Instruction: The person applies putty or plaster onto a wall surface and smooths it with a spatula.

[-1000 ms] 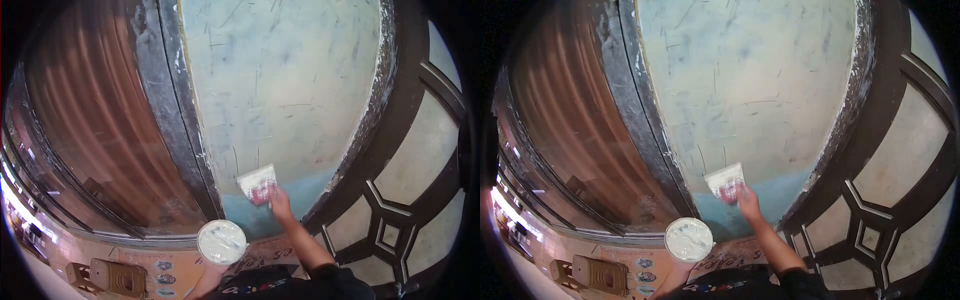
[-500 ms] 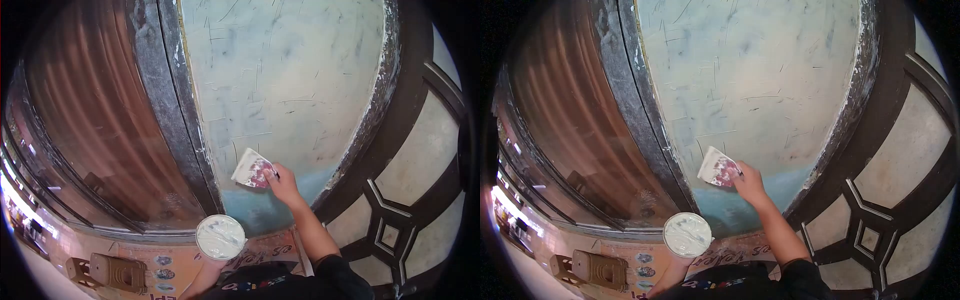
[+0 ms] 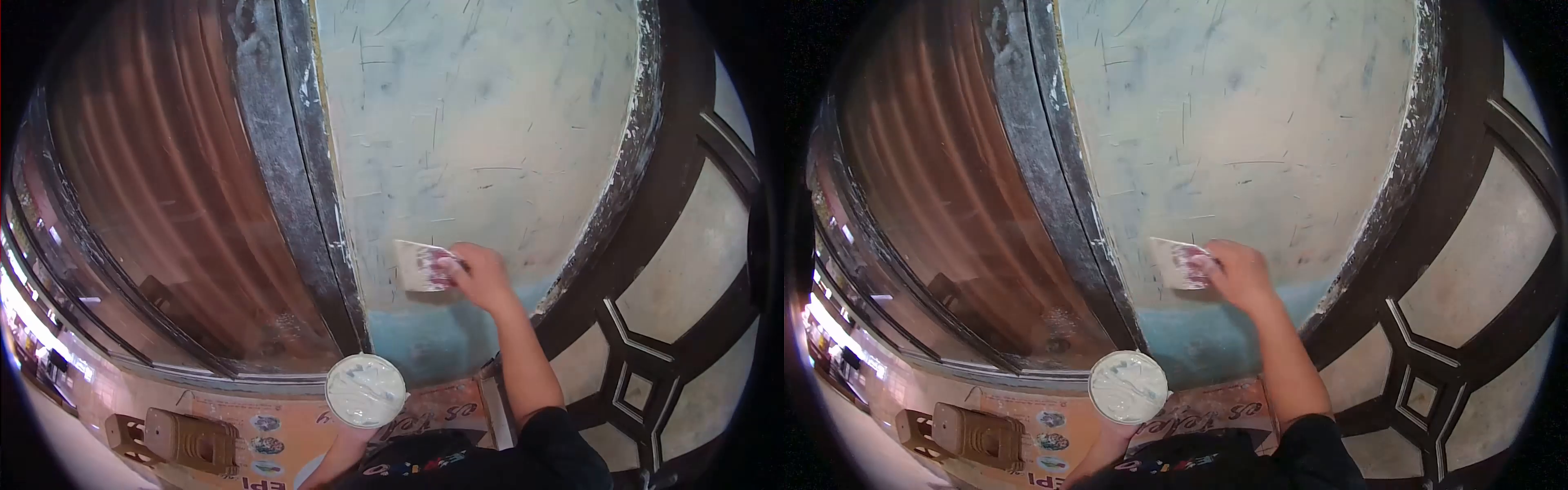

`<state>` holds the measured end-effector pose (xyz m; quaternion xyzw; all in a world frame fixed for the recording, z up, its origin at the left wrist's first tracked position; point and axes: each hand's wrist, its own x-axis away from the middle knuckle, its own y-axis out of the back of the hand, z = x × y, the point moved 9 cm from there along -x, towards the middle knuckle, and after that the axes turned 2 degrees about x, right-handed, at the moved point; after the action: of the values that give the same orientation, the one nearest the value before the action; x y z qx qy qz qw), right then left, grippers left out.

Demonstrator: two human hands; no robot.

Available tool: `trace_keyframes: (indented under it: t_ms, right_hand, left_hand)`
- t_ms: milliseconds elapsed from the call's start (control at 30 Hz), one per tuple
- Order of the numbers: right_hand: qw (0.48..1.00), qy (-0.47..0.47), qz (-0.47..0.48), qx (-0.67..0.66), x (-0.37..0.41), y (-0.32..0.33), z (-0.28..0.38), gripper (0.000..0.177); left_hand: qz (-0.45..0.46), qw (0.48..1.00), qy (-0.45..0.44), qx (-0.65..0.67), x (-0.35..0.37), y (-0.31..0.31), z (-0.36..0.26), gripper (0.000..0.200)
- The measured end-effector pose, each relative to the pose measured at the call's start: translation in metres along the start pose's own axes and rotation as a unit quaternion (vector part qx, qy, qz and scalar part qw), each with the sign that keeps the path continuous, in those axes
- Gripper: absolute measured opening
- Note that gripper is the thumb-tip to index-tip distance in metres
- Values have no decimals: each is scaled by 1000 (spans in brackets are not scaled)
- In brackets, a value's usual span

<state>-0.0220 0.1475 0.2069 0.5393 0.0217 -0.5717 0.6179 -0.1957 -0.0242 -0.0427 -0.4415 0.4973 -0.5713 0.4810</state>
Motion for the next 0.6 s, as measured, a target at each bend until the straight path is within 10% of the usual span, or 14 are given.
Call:
trace_keyframes:
  t_ms: [233,300,400,533,600]
  right_hand:
    - [987,-119,-77,78,26,21,-85,25]
    - [986,-144,-68,54,39,36,-89,25]
    - [991,-121,-5,-50,42,7,-59,24]
    - [999,10,33,6,26,-76,-15,20]
    - [995,-16,-38,87,21,-84,-37,21]
  left_hand:
    - [-3,1000,14,-27,-10,2,-1,69]
    - [5,964,-63,-257,-6,-1,-12,69]
    - [-1,994,48,103,-11,14,-1,68]
    - [-45,987,7,-157,-16,1,6,66]
    - [-19,999,51,-4,-20,1,15,66]
